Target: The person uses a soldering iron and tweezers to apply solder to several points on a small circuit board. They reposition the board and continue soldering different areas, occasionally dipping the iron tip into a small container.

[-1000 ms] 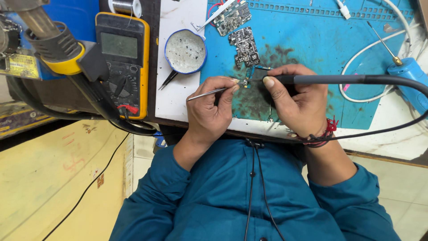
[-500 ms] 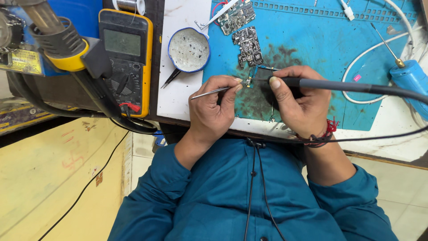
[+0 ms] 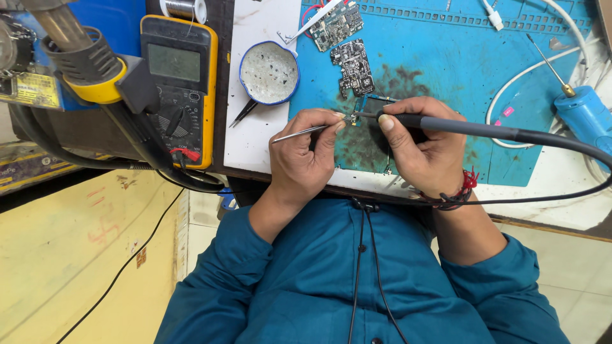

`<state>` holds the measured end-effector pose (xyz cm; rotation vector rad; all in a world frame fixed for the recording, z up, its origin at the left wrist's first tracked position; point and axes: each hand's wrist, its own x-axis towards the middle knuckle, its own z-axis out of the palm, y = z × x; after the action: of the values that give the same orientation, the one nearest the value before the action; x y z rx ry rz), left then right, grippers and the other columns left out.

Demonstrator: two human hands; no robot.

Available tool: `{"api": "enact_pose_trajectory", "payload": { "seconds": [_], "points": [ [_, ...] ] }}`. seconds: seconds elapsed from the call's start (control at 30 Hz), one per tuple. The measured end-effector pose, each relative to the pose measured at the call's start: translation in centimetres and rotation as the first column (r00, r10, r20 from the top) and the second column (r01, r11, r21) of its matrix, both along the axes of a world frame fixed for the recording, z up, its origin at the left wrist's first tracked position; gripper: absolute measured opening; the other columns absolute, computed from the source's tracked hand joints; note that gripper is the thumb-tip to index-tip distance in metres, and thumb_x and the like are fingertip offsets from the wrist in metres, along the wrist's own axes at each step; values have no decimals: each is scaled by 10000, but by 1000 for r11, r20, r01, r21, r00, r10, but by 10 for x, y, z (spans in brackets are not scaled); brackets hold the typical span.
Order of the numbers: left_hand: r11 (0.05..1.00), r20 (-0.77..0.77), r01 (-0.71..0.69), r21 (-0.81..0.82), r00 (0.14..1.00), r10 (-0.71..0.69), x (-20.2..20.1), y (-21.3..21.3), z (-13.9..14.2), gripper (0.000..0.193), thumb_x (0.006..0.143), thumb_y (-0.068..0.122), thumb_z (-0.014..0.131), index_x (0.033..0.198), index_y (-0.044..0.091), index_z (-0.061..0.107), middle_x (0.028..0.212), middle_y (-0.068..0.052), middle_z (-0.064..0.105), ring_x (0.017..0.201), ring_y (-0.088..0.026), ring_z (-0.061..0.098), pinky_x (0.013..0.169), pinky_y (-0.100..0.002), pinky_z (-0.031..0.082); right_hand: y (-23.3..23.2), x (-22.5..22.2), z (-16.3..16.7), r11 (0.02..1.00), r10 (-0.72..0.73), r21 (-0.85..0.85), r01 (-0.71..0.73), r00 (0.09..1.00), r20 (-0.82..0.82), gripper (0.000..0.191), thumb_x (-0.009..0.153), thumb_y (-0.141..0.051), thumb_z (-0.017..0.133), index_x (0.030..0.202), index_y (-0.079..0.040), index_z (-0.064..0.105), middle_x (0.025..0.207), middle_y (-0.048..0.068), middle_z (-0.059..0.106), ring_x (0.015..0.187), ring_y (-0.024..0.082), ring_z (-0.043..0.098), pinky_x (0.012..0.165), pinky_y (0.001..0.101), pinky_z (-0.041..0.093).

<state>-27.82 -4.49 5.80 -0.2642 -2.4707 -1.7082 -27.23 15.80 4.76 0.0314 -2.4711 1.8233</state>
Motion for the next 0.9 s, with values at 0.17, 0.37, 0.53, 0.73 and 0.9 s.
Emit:
{"api": "enact_pose_trajectory", "payload": {
  "seconds": [0.17, 0.37, 0.53, 0.73, 0.9],
  "points": [
    [1000, -8, -6, 1, 1000, 6, -5, 4, -1, 95, 1026, 33, 712, 1088, 27, 639, 1034, -113, 747, 873, -182, 759, 769, -282, 604, 4, -4, 1, 999, 14, 29, -13, 1000, -18, 114, 1022, -58, 779, 1072, 21, 714, 847, 30, 673, 682, 55, 560, 619, 223, 438],
    [1000, 2, -7, 9, 1000, 7, -7, 6, -1, 95, 1024, 31, 711, 1086, 21, 640, 1032, -117, 744, 856, -176, 755, 755, -279, 604, 5, -7, 1, 1000, 10, 8, -10, 1000, -2, 120, 1025, -70, 775, 1071, 20, 709, 830, 26, 671, 705, 55, 560, 641, 234, 441],
    [1000, -1, -4, 18, 1000, 4, -8, 9, -2, 97, 1027, 32, 713, 1089, 22, 639, 1039, -113, 744, 875, -174, 758, 767, -277, 608, 7, -8, 2, 1000, 4, 21, -4, 1000, -8, 121, 1021, -67, 779, 1068, 20, 710, 834, 29, 672, 706, 57, 563, 642, 237, 440],
    [1000, 1, -12, 16, 1000, 12, -12, 9, -2, 94, 1022, 23, 712, 1084, 19, 641, 1033, -116, 746, 859, -170, 754, 754, -274, 605, 7, -12, 2, 1000, 1, 31, -1, 1000, -25, 112, 1021, -58, 782, 1060, 19, 711, 834, 36, 676, 676, 54, 572, 602, 214, 444],
    [1000, -8, -14, 8, 1000, 15, -13, 8, -1, 96, 1020, 21, 714, 1082, 19, 640, 1030, -115, 746, 863, -170, 755, 755, -275, 604, 6, -13, 2, 1000, -10, 15, 11, 1000, -8, 104, 1023, -54, 777, 1059, 19, 713, 835, 33, 679, 676, 49, 577, 644, 233, 452]
  ]
}}
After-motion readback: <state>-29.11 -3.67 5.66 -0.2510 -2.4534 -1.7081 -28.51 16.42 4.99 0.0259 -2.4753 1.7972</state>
